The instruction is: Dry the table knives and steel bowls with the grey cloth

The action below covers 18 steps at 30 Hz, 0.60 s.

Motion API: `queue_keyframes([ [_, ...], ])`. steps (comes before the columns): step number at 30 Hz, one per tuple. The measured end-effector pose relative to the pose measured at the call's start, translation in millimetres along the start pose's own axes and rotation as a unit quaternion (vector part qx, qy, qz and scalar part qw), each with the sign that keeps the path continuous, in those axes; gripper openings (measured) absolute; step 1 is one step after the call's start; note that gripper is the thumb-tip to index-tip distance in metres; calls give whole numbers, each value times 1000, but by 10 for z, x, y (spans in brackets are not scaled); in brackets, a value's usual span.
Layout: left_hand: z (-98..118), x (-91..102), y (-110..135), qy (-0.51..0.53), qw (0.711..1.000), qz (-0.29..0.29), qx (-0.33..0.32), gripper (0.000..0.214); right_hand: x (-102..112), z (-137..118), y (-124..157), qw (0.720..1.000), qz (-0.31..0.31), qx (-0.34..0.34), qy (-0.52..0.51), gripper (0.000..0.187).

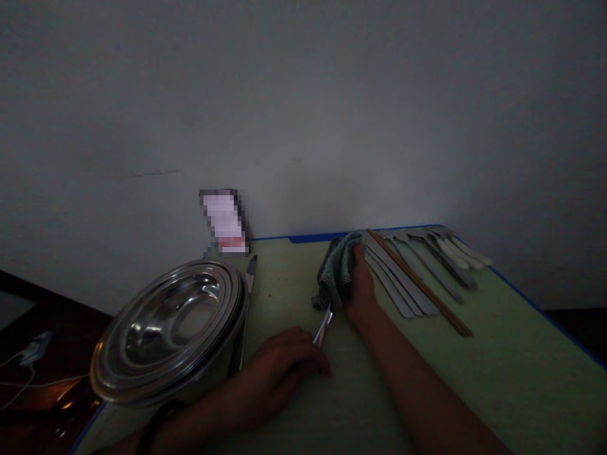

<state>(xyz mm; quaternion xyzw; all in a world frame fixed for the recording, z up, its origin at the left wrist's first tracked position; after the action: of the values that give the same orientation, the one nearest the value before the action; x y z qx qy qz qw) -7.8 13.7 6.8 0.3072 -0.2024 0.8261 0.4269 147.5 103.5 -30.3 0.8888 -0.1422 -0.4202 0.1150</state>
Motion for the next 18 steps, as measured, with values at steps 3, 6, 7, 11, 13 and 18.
queue_keyframes([
  [3, -8, 5, 0, 13, 1000, 25, 11, 21, -41, 79, 128, 987, 91, 10, 134, 48],
  [6, -37, 15, -1, 27, 997, 60, 32, 21, -199, 173, 332, 958, 87, 56, 269, 50],
  [7, -49, 16, -2, 33, 997, 64, 38, 21, -252, 207, 387, 952, 68, 67, 290, 49],
  [11, -92, 35, -7, 56, 993, 84, 61, 21, -309, 272, 450, 944, 48, 85, 314, 45],
  [13, -103, 49, -9, 59, 992, 94, 64, 20, -278, 267, 407, 945, 47, 89, 310, 44],
  [18, -80, 51, -9, 20, 997, 66, 39, 21, -178, 229, 247, 962, 48, 95, 250, 37],
])
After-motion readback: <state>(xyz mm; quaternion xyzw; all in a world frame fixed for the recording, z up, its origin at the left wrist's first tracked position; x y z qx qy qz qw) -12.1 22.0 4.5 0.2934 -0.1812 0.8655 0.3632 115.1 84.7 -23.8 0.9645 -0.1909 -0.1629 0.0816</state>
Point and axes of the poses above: each hand's wrist, its own y-axis away from the middle knuckle, its own x-axis out of the back of the hand, z = x × y, the point moved 3 cm from there along -y, towards the middle knuckle, and after that the axes turned 8 degrees about -x, right-handed, at the moved point
